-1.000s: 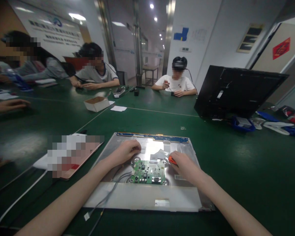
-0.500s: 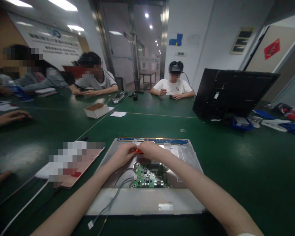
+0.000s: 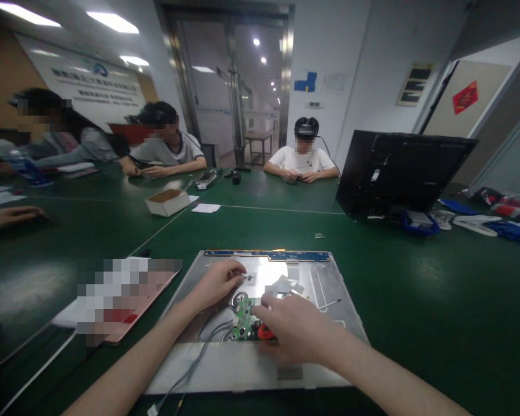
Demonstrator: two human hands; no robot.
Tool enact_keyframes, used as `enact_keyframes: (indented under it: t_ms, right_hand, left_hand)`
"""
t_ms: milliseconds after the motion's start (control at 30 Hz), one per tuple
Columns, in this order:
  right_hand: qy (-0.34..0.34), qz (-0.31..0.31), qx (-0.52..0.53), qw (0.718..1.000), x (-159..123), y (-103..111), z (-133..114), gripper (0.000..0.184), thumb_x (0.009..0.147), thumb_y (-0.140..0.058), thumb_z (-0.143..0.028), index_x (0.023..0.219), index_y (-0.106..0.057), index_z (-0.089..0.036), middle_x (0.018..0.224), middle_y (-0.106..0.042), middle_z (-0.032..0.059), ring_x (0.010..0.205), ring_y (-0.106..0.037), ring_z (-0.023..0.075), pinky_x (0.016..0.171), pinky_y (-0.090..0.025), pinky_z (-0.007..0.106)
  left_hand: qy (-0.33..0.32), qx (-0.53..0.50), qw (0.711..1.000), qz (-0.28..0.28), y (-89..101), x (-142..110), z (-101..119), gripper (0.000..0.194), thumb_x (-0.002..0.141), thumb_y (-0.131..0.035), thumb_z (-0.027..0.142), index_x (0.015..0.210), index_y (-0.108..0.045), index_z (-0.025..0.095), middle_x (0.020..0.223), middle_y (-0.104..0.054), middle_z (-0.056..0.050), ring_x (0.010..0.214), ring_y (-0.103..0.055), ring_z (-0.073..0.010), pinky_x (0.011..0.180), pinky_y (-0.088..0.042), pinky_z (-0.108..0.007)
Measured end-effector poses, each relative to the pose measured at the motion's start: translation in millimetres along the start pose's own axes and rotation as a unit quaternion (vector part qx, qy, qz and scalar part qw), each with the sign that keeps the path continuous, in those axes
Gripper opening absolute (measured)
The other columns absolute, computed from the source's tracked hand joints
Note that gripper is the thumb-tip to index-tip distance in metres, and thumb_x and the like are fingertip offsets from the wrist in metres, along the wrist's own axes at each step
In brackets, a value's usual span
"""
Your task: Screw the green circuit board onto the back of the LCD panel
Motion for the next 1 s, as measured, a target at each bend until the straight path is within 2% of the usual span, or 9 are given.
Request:
enact_keyframes:
  t_ms: [67,167,300,367,533,700,867,933,1000]
  right_hand:
    - [0.003,-0.011,-0.058,0.998,-5.8,-9.4,-8.4,0.046,0.078,-0.066,-0.038,0.118,-0.055,-0.018,0.107,-0.064,0.0110,0.064,-0.062,0.0196,0.046,-0.034,0.028]
    - [0.002,-0.019,-0.110,0.994,-6.0,-20.6,-12.4,0.042,0.076,-0.066,-0.033,0.112,-0.055,-0.015,0.095,-0.067,0.0092,0.057,-0.060,0.0185,0.041,-0.026,0.028]
    - [0.026,0.012,-0.111,0.993,-3.6,-13.7,-13.0,0.026,0.081,-0.059,-0.022,0.106,-0.057,-0.015,0.086,-0.069,0.0073,0.056,-0.059,0.0177,0.042,-0.020,0.029]
    - [0.015,0.026,-0.098,0.995,-1.0,-3.5,-3.3,0.021,0.082,-0.058,-0.018,0.103,-0.058,-0.016,0.083,-0.069,0.0057,0.057,-0.058,0.0158,0.045,-0.021,0.027]
    - [-0.045,0.055,-0.076,0.995,15.2,21.7,36.7,0.011,0.085,-0.057,-0.015,0.094,-0.062,-0.016,0.092,-0.071,0.0061,0.065,-0.059,0.0137,0.051,-0.026,0.026]
    - [-0.081,0.065,-0.058,0.993,30.7,28.0,60.9,0.006,0.088,-0.058,-0.020,0.085,-0.063,-0.017,0.082,-0.070,0.0036,0.065,-0.058,0.0144,0.053,-0.025,0.027]
    - [-0.069,0.044,-0.047,0.996,21.9,29.9,45.6,0.005,0.085,-0.059,-0.017,0.082,-0.062,-0.017,0.079,-0.068,0.0037,0.061,-0.054,0.0137,0.051,-0.023,0.027]
    - [-0.049,0.021,-0.037,0.998,13.0,24.9,31.2,0.001,0.081,-0.063,-0.018,0.081,-0.062,-0.018,0.077,-0.066,0.0021,0.060,-0.054,0.0137,0.050,-0.023,0.026]
    - [-0.030,-0.001,-0.025,0.999,4.5,14.3,18.1,0.008,0.078,-0.068,-0.022,0.083,-0.062,-0.019,0.079,-0.066,0.0011,0.061,-0.054,0.0139,0.049,-0.025,0.025]
  left_hand:
    - [0.000,0.002,1.000,-0.001,-0.9,0.3,-0.6,0.008,0.080,-0.060,0.015,0.082,-0.068,0.016,0.084,-0.068,-0.005,0.079,-0.062,-0.0206,0.073,-0.046,-0.029]
    - [0.003,0.004,1.000,0.000,-1.1,0.2,-2.6,0.008,0.079,-0.060,0.015,0.081,-0.067,0.016,0.083,-0.068,-0.005,0.078,-0.062,-0.0205,0.073,-0.046,-0.029]
    - [0.004,-0.006,1.000,0.002,0.2,0.4,-4.3,0.008,0.080,-0.059,0.017,0.081,-0.067,0.017,0.083,-0.068,-0.005,0.077,-0.062,-0.0204,0.071,-0.046,-0.029]
    - [0.006,-0.012,1.000,0.005,0.9,1.3,-5.6,0.008,0.080,-0.059,0.018,0.080,-0.066,0.017,0.081,-0.067,-0.005,0.076,-0.062,-0.0204,0.070,-0.046,-0.029]
    - [0.014,-0.026,0.999,0.019,1.7,2.5,-9.8,0.009,0.079,-0.056,0.018,0.076,-0.064,0.016,0.077,-0.065,-0.004,0.072,-0.061,-0.0193,0.066,-0.046,-0.028]
    - [0.022,-0.064,0.997,0.024,1.4,-0.4,-11.5,0.014,0.081,-0.051,0.020,0.076,-0.063,0.016,0.076,-0.065,-0.004,0.072,-0.061,-0.0187,0.064,-0.047,-0.028]
    - [0.012,-0.028,0.999,0.018,3.1,1.2,-9.1,0.011,0.080,-0.054,0.019,0.077,-0.064,0.016,0.077,-0.066,-0.004,0.074,-0.061,-0.0196,0.066,-0.046,-0.028]
    - [0.014,-0.012,1.000,0.016,3.2,1.9,-8.8,0.009,0.080,-0.056,0.017,0.077,-0.065,0.016,0.078,-0.067,-0.005,0.075,-0.061,-0.0199,0.067,-0.046,-0.028]
    - [0.017,-0.011,1.000,0.015,2.7,1.8,-8.7,0.009,0.080,-0.056,0.017,0.078,-0.065,0.016,0.080,-0.068,-0.005,0.075,-0.062,-0.0201,0.068,-0.045,-0.028]
Point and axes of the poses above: each hand's wrist, its own x-axis towards the middle knuckle, its own y-axis out of the back of the hand, z = x × y, the point moved 10 cm from there along x, towards the middle knuckle
